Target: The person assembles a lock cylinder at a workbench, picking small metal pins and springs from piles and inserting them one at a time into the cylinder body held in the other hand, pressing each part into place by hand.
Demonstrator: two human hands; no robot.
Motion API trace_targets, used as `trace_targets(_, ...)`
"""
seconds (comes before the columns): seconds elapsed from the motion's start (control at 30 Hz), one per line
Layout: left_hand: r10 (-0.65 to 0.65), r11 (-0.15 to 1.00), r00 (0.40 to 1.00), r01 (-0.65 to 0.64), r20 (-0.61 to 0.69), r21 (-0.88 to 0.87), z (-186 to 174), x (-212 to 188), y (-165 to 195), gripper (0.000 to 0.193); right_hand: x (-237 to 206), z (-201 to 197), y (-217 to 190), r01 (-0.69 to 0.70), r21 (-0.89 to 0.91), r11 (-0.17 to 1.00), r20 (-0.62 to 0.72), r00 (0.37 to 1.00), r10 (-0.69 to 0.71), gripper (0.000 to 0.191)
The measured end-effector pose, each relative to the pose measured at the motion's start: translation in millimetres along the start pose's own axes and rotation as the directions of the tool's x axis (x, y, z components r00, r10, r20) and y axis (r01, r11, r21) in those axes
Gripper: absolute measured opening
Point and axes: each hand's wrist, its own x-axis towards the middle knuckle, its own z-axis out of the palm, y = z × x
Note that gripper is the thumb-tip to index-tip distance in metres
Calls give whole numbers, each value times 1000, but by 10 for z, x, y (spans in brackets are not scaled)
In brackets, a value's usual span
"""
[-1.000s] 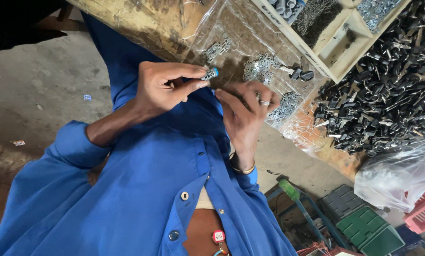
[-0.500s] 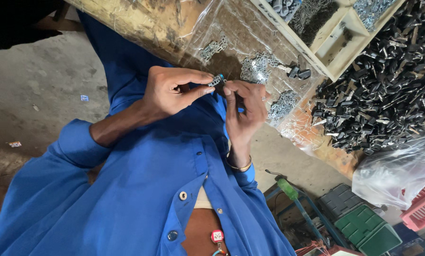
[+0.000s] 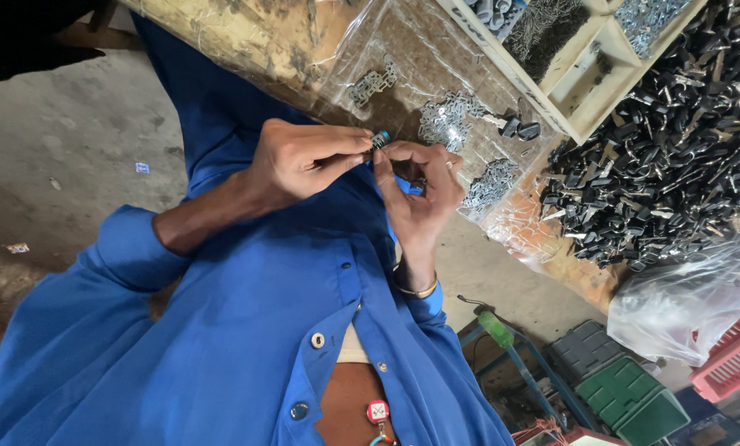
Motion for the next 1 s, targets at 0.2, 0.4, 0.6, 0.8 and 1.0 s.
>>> trace_targets(0.2, -39, 998, 999, 40, 32, -50, -37, -5, -11, 19, 136, -146, -68, 209, -180, 961, 123, 974, -189, 31)
trace_targets(0.4, -24, 997, 999, 26, 34, -68, -45, -5, 10, 19, 142, -165, -122, 303, -269, 914, 197, 946, -256, 24)
trace_targets(0.6, -59, 994, 998, 60, 12, -87, -84, -5, 35, 19, 150, -244, -76, 333, -270, 903, 123, 942, -311, 25)
trace_targets(0.8, -180, 981, 981, 173, -77, -87, -166, -21, 55, 21, 212, -216, -57, 260, -478, 839, 215, 961, -175, 26)
trace_targets(1.0, -203, 972, 973, 186, -112, -146, -232, -12, 84, 20, 265, -72, -142, 189, -544, 817, 138, 981, -135, 38)
